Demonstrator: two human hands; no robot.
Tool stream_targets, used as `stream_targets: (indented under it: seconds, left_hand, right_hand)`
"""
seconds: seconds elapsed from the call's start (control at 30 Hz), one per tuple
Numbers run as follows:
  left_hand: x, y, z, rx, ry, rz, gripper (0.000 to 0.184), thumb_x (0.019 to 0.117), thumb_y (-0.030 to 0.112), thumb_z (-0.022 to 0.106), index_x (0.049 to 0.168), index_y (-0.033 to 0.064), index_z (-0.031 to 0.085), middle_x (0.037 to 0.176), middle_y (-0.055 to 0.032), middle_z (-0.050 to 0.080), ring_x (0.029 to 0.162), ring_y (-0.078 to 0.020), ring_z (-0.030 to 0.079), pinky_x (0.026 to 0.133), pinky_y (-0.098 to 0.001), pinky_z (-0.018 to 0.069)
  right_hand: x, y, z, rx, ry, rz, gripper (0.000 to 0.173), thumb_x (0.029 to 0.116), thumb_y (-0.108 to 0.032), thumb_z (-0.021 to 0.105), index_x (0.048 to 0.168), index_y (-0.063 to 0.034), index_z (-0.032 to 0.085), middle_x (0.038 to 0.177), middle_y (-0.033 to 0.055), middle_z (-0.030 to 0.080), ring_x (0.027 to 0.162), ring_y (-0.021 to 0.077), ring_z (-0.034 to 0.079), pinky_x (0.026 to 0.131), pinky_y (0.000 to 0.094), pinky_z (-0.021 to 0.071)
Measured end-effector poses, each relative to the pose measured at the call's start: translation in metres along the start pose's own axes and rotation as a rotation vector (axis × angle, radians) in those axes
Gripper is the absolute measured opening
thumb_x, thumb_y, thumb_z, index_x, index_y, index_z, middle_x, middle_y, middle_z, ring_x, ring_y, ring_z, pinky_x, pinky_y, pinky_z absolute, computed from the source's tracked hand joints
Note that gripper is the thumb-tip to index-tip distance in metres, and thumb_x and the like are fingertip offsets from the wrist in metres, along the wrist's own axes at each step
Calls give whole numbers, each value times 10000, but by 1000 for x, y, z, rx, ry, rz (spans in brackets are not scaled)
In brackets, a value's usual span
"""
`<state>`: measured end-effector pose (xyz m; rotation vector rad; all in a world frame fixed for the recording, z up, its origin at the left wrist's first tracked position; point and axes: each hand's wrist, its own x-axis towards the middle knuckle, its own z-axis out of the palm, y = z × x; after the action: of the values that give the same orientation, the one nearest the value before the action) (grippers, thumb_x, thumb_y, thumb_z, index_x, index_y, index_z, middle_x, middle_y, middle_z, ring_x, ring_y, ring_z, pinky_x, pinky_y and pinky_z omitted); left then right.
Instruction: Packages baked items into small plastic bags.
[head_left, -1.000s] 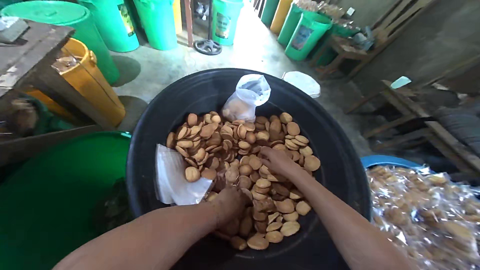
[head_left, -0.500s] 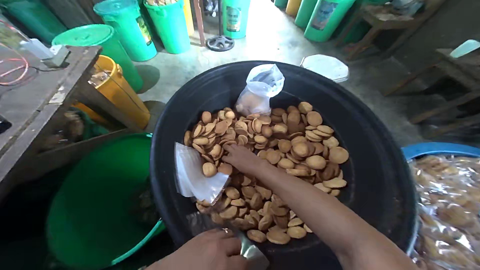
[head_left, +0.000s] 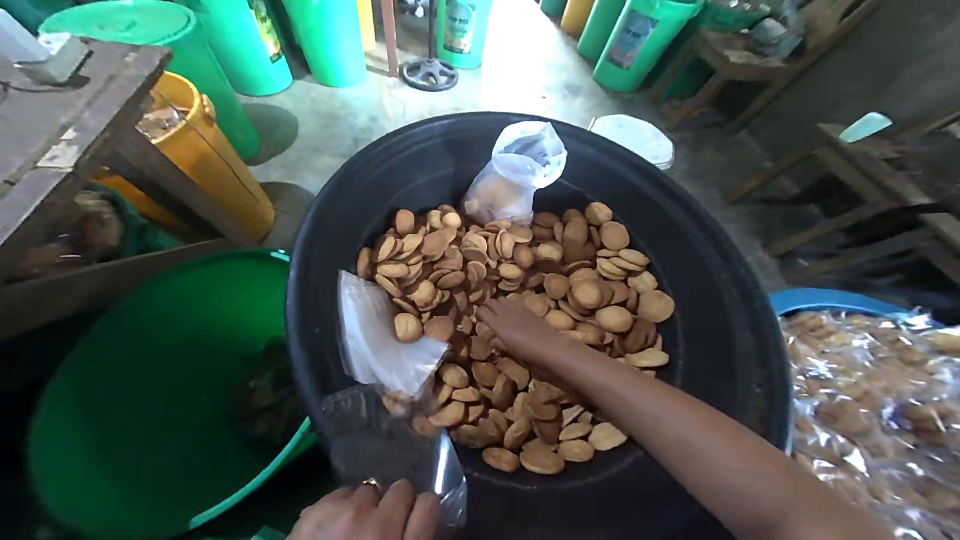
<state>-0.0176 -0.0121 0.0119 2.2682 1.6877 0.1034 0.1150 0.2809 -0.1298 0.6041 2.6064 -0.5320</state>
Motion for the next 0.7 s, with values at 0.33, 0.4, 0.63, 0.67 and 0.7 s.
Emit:
stream_targets:
  seconds: [0.33,0.4,0.63,0.67,0.7]
  left_hand:
    - [15,-11,30,-848,277,-161,508,1100,348,395,811,1,627,627,-48,541,564,-140,545,539,-313,460]
    - [22,-20,28,-1290,382,-287,360,1096,362,411,850,184,604,659,153,529,582,50,517,549,-152,460]
    - [58,-74,5,-1648,1013,-171,265,1056,333,524,917,201,706,760,75,640,608,2,581,552,-137,503]
    - [61,-80,4,-1723,1070,-132,320,1079,332,460,895,183,675,726,71,616,584,4,569,533,-131,497]
    - [64,-86,5,-1810,1104,-77,380,1093,352,402,864,174,646,695,72,585,568,2,553,519,-134,485]
  right_hand:
    - [-12,-22,16,267,-105,-130,447,1020,-200,601,1368,74,535,1524,294,426,1440,433,400,1177,545,335]
    - [-10,-27,12,264,-152,-128,450,1012,-178,622,1384,57,527,1463,298,483,1387,445,456,1145,569,366]
    - [-24,-32,6,58,-81,42,432,1069,-82,471,1482,41,436,1411,296,538,1326,463,526,1087,589,435]
    - [-25,-28,7,17,-97,43,403,1043,2,463,1437,86,463,1408,311,523,1327,483,509,1086,596,431]
    - [-25,-26,7,-24,-112,28,380,1019,48,470,1394,108,491,1394,318,518,1315,494,507,1070,601,444]
